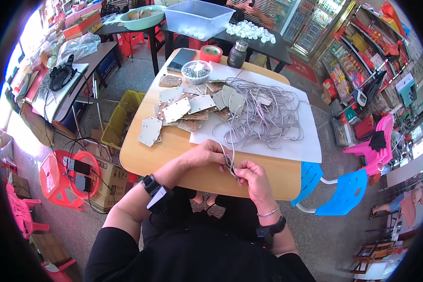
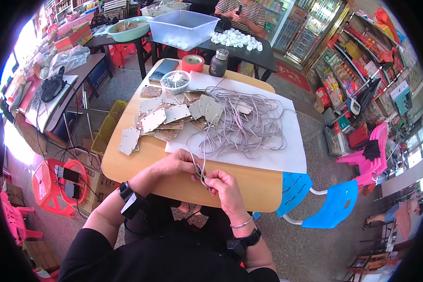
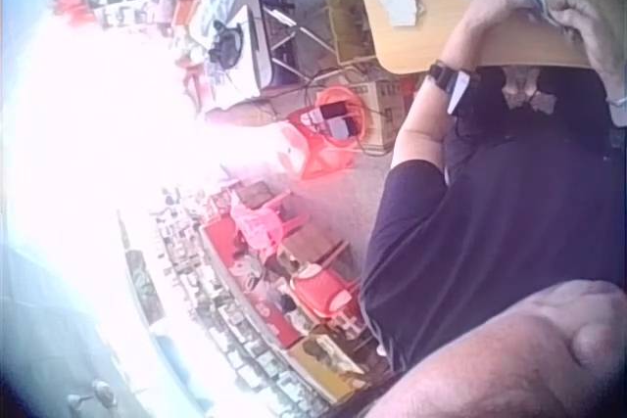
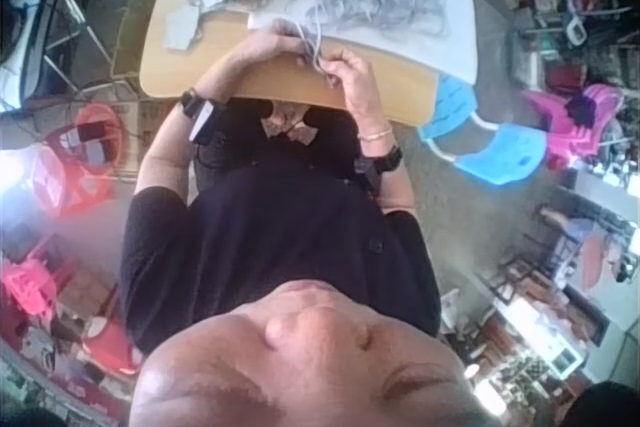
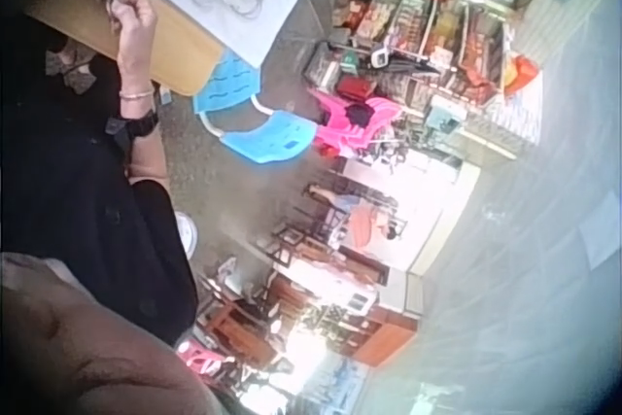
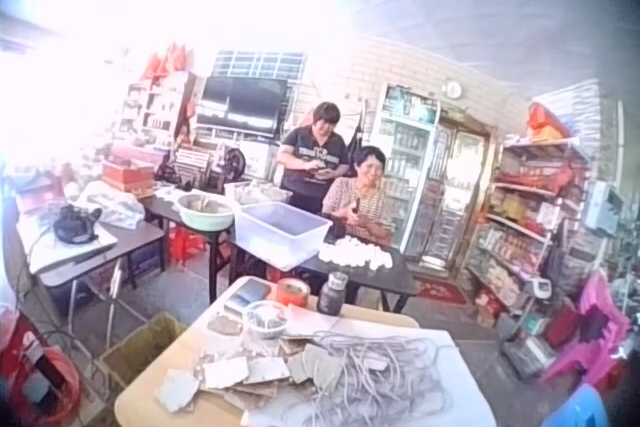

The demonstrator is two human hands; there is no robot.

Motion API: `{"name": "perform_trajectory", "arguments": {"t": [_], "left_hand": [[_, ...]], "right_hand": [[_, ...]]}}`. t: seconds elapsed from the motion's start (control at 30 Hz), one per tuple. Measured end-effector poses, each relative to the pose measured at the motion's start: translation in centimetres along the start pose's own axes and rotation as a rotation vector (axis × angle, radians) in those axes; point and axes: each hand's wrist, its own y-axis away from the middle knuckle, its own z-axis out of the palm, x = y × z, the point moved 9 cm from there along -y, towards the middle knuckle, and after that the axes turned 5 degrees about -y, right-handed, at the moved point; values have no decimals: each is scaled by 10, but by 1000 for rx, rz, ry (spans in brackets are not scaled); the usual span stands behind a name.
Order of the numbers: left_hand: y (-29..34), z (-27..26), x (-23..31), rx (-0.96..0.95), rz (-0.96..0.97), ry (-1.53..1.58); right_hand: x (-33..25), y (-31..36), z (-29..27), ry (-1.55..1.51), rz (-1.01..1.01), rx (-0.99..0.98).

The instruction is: Manually threading and organizing long gray wires through small cardboard and electronic module plates on a table.

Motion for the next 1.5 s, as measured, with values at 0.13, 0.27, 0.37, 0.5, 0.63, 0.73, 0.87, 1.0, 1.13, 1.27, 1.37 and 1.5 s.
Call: {"name": "perform_trajectory", "arguments": {"t": [0.13, 0.27, 0.37, 0.5, 0.63, 0.73, 0.87, 1.0, 1.13, 1.27, 1.37, 1.5], "left_hand": [[0, 1, -1, 24, -46, -3], [-3, -3, -6, 5, -33, 19], [-6, -7, -8, 5, -33, 107], [-7, -12, -11, 34, -25, 154], [-8, -11, -11, 74, -44, 148], [-8, -11, -9, 107, -45, 141], [-6, -15, -12, 158, -66, 148], [-8, -13, -13, 176, -36, 142], [-8, -15, -16, 202, -58, 115], [-7, -15, -11, 222, -63, 69], [-9, -13, -12, 219, -34, 84], [-8, -13, -11, 200, -62, 57]], "right_hand": [[6, 2, 0, -73, 21, -45], [4, 1, 2, -76, 7, -68], [2, -3, 3, -114, 5, -92], [2, -6, 8, -122, 22, -133], [-15, -2, -1, -83, -54, -55], [-41, 2, -2, 328, -285, 27], [-73, 24, 40, 998, -733, -16], [-75, 33, 57, 1317, -922, 18], [-72, 34, 59, 1302, -972, 61], [-67, 27, 53, 1134, -944, 68], [-64, 17, 35, 957, -777, 90], [-63, -6, 6, 634, -482, 87]]}}
